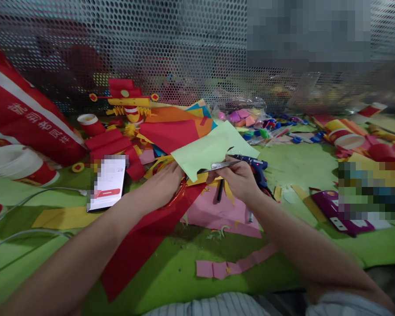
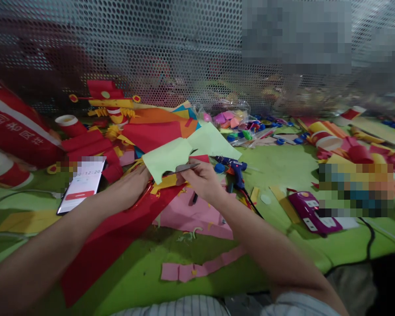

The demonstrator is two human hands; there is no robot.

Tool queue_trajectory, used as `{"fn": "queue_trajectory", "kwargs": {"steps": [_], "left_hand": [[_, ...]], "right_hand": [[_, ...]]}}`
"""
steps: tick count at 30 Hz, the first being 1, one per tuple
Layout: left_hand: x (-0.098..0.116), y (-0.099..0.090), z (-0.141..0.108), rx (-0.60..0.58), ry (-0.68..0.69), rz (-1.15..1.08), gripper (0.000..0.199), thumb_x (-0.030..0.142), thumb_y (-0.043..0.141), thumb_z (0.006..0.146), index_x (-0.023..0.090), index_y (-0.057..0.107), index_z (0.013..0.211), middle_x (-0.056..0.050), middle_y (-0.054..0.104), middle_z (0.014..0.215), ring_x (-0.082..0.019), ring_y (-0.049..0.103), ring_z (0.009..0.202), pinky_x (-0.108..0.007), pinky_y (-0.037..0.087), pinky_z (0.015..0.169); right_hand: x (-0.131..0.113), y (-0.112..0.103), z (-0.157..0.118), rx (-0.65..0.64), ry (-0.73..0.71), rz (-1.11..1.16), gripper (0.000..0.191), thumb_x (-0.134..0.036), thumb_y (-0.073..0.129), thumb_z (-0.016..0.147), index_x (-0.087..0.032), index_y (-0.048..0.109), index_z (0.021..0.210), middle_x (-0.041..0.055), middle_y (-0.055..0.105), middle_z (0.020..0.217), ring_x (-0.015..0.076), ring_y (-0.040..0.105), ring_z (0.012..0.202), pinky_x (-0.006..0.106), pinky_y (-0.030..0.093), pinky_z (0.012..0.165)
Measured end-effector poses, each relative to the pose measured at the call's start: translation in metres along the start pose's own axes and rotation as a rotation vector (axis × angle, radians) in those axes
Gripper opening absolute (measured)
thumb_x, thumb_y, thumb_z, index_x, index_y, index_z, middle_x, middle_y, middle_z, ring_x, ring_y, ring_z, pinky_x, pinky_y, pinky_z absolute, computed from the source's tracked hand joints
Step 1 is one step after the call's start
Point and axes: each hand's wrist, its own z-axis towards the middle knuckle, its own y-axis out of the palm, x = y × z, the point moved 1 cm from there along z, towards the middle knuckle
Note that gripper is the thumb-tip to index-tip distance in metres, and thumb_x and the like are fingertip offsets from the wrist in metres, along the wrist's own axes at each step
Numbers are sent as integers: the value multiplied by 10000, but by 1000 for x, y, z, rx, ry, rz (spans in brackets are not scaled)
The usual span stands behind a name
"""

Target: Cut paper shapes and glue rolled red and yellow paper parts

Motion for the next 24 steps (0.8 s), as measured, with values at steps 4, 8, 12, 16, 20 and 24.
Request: {"fn": "queue_trajectory", "kwargs": {"steps": [4, 8, 12, 16, 20, 24], "left_hand": [[-1, 1, 2, -59, -7, 67, 417, 8, 288, 785, 23, 444, 1172, -224, 538, 1178, -263, 529, 1115, -417, 434, 920], [-1, 0, 3, -51, 18, 131, 390, 29, 293, 809, 19, 480, 1151, -217, 568, 1145, -264, 544, 1097, -412, 424, 935], [-3, 0, 3, -37, 45, 158, 393, 31, 294, 814, 25, 490, 1155, -218, 565, 1160, -268, 553, 1085, -416, 439, 916], [-4, -1, 3, -73, 31, 174, 393, 36, 303, 823, 36, 483, 1172, -204, 567, 1160, -267, 561, 1073, -404, 453, 893], [-3, -2, 2, -116, 15, 168, 394, 32, 290, 828, 38, 474, 1175, -194, 576, 1138, -268, 569, 1058, -396, 468, 864], [-2, -4, 2, -125, 6, 181, 384, 27, 297, 829, 48, 482, 1164, -187, 577, 1137, -264, 572, 1058, -391, 468, 866]], "right_hand": [[2, -1, -1, -1, 19, -8, 135, -217, 535, 672, -177, 571, 548, -6, 611, 517, 107, 577, 482, 240, 472, 478], [4, -2, -1, -12, 48, -30, 118, -218, 521, 662, -178, 583, 570, -3, 625, 524, 108, 577, 484, 245, 473, 475], [4, -2, -1, -11, 48, -47, 100, -213, 515, 658, -180, 586, 596, -9, 624, 510, 109, 593, 494, 236, 474, 477], [1, -3, -1, -7, 43, -114, 112, -223, 507, 658, -180, 580, 584, -4, 632, 513, 105, 591, 488, 228, 457, 462], [-2, -2, -1, 2, 61, -132, 110, -220, 496, 636, -180, 579, 576, -2, 631, 499, 101, 572, 452, 218, 433, 424], [-5, -2, 0, 13, 78, -120, 104, -206, 500, 617, -179, 587, 565, 0, 627, 495, 111, 585, 473, 222, 452, 441]]}}
